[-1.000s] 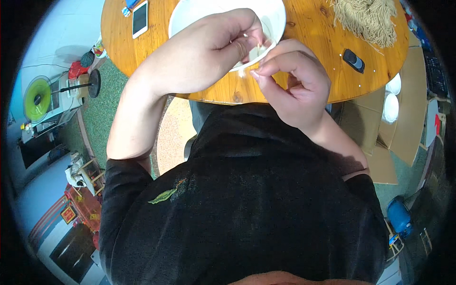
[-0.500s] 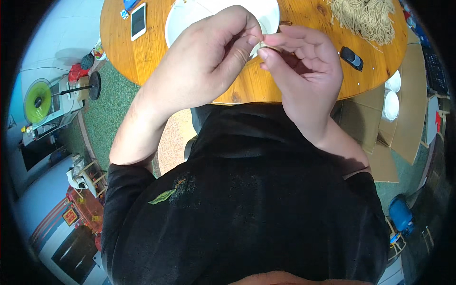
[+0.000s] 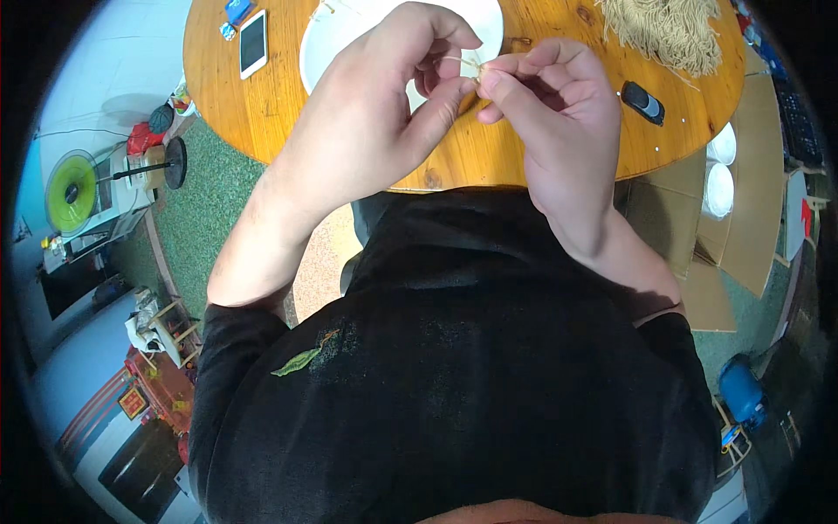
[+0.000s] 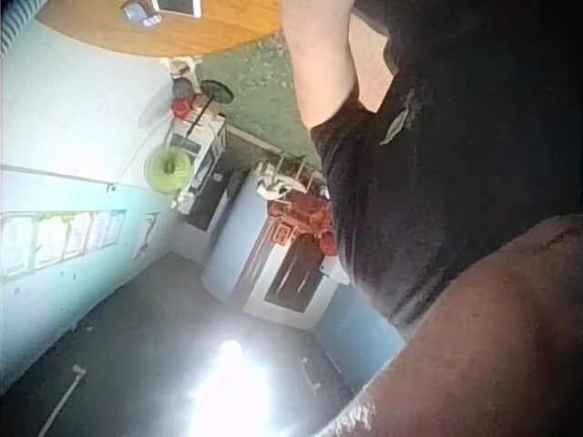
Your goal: Attaching rubber bands and wooden sticks to paper bowls as part of a packaging process.
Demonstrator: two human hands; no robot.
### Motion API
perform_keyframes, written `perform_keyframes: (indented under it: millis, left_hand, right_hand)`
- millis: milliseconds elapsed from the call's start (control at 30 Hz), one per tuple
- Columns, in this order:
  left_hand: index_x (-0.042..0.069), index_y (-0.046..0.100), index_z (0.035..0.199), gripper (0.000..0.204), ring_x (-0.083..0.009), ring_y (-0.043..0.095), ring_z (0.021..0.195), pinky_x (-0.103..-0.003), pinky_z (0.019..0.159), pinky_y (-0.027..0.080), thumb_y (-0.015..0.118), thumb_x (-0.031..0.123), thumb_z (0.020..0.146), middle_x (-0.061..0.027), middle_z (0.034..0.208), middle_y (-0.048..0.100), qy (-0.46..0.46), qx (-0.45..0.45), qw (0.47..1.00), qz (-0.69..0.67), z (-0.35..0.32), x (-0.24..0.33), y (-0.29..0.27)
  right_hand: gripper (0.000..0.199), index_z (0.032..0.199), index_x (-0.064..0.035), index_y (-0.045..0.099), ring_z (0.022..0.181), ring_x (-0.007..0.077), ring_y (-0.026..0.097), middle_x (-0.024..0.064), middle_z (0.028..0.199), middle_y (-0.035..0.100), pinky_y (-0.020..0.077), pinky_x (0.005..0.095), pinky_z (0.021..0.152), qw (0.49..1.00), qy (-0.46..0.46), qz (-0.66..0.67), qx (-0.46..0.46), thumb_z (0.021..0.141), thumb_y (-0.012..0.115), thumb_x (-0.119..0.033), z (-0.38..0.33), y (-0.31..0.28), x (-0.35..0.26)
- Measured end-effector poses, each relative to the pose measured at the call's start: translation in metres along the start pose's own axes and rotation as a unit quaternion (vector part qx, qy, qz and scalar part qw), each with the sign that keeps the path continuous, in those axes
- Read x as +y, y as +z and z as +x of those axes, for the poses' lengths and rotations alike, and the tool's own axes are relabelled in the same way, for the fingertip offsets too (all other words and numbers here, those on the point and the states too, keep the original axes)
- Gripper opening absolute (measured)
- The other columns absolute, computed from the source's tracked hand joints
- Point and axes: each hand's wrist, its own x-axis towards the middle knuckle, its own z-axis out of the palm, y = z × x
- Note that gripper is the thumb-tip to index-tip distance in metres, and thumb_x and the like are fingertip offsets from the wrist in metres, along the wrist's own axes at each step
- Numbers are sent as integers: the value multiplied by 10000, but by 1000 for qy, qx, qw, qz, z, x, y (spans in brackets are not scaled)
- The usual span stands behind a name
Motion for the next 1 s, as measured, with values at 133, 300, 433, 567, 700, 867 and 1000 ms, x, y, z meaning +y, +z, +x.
perform_keyframes:
  millis: [133,300,433,567,700,867,1000]
  left_hand:
    - [-11,636,1113,162,-116,667,912,-260,851,544,701,5,966,-42,970,650,-55,-16,998,-40,2,0,-2]
    - [-3,666,1048,100,-96,668,878,-253,820,544,715,35,969,-28,950,686,-23,-30,999,39,1,-4,-7]
    - [4,680,1016,89,-89,661,848,-242,801,538,735,42,956,-26,932,691,-65,0,998,-11,3,1,-1]
    - [4,683,1005,85,-92,654,820,-245,770,539,740,30,948,-26,907,686,-77,63,992,-80,2,0,6]
    - [4,679,1018,165,-167,670,794,-279,712,540,767,-10,879,-74,912,675,40,45,992,113,6,3,1]
    - [14,688,1010,228,-269,686,794,-334,698,551,777,-38,808,-116,925,666,111,39,977,178,10,2,1]
    - [25,706,1010,225,-277,694,803,-349,686,556,789,-20,806,-111,916,667,136,50,965,219,9,6,3]
  right_hand:
    - [200,1075,12,551,905,148,716,130,1007,721,622,270,781,1000,2,0,-12,943,701,26,0,-2,2]
    - [152,1055,22,596,909,140,716,135,1034,725,622,266,791,1000,1,12,-21,951,707,15,-1,-4,4]
    - [136,1055,21,620,924,137,714,134,1054,727,620,267,800,999,0,10,-35,951,707,24,-2,-7,4]
    - [136,1058,21,634,924,139,707,132,1068,727,614,277,824,998,-7,37,-51,945,706,41,-2,-6,2]
    - [154,1047,13,633,915,156,708,139,1077,728,602,294,856,997,17,53,-52,925,709,69,-1,-8,-1]
    - [173,1037,0,624,927,180,716,149,1084,731,595,312,880,993,63,96,-30,912,710,83,-2,-9,-6]
    - [178,1117,-22,622,1050,237,724,181,1159,727,591,317,928,987,102,123,-35,963,644,64,-3,-15,-4]
